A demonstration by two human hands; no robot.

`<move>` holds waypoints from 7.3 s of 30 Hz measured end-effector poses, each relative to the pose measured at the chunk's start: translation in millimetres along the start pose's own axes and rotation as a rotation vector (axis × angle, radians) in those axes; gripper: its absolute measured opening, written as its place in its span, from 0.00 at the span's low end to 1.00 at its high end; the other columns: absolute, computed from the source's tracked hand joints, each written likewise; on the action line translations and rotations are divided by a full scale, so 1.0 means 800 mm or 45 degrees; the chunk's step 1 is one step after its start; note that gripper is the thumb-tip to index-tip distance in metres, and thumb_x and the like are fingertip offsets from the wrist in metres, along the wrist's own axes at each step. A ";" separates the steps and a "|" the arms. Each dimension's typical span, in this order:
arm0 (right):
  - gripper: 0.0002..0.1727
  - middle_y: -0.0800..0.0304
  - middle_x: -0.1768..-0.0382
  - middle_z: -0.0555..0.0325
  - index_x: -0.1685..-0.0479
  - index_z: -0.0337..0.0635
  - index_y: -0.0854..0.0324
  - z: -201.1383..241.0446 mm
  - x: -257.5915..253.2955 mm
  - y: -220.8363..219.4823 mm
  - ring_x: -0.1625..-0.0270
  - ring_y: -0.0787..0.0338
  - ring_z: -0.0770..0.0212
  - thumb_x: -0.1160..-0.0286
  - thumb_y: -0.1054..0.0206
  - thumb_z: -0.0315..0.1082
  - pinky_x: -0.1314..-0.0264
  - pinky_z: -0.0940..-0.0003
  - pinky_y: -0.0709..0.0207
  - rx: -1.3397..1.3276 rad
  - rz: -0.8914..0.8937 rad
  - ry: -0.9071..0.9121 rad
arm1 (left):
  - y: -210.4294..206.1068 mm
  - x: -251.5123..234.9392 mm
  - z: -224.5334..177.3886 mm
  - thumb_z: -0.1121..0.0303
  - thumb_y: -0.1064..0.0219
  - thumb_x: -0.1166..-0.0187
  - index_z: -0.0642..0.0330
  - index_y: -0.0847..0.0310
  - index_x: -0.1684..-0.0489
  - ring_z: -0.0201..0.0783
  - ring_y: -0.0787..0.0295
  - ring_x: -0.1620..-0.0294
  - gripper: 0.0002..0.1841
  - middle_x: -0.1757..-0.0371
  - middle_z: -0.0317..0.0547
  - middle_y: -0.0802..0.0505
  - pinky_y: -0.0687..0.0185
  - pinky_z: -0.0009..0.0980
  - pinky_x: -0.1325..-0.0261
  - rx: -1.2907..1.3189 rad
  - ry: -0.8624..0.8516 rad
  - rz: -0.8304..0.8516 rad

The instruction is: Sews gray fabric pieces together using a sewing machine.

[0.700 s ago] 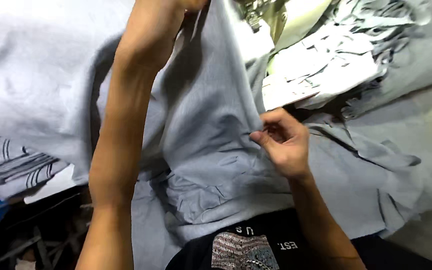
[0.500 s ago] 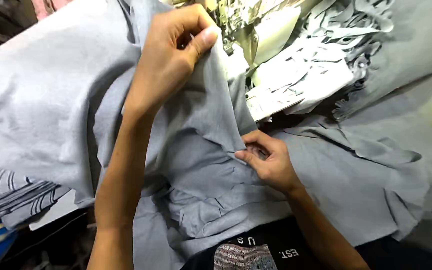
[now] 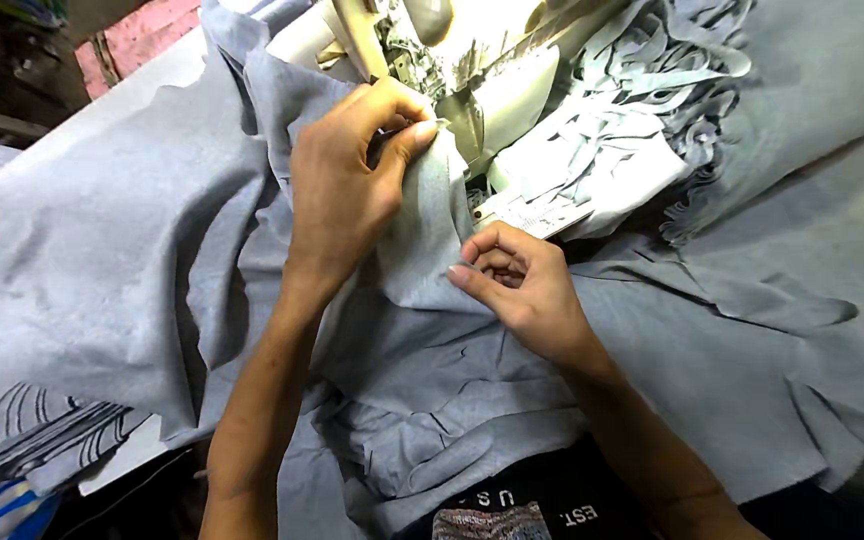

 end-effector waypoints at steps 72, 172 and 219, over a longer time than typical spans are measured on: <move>0.06 0.14 0.65 0.68 0.68 0.48 0.14 -0.017 0.019 0.036 0.57 0.15 0.71 0.25 0.32 0.37 0.57 0.74 0.22 0.285 -0.288 0.215 | -0.043 0.089 -0.048 0.60 0.62 0.09 0.64 0.41 0.09 0.51 0.50 0.04 0.31 0.07 0.52 0.36 0.56 0.52 0.05 -0.496 0.142 0.112; 0.09 0.09 0.59 0.60 0.64 0.41 0.13 -0.019 -0.027 0.037 0.54 0.10 0.69 0.20 0.36 0.33 0.53 0.72 0.16 0.208 -0.196 0.368 | -0.060 0.065 -0.039 0.51 0.58 0.06 0.61 0.35 0.11 0.69 0.49 0.08 0.31 0.10 0.56 0.31 0.64 0.81 0.17 -0.735 0.329 -0.053; 0.12 0.11 0.68 0.65 0.49 0.44 0.14 -0.006 -0.011 0.045 0.74 0.16 0.73 0.28 0.23 0.33 0.75 0.79 0.20 0.182 -0.084 0.272 | -0.069 0.104 -0.049 0.56 0.58 0.07 0.56 0.36 0.10 0.48 0.45 0.06 0.29 0.09 0.46 0.30 0.58 0.55 0.06 -0.501 0.039 -0.117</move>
Point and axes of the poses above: each hand's wrist, its own x-axis away from the middle knuckle, its own y-axis out of the back of the hand, z = x × y, the point moved 4 cm from there along -x, towards the middle knuckle
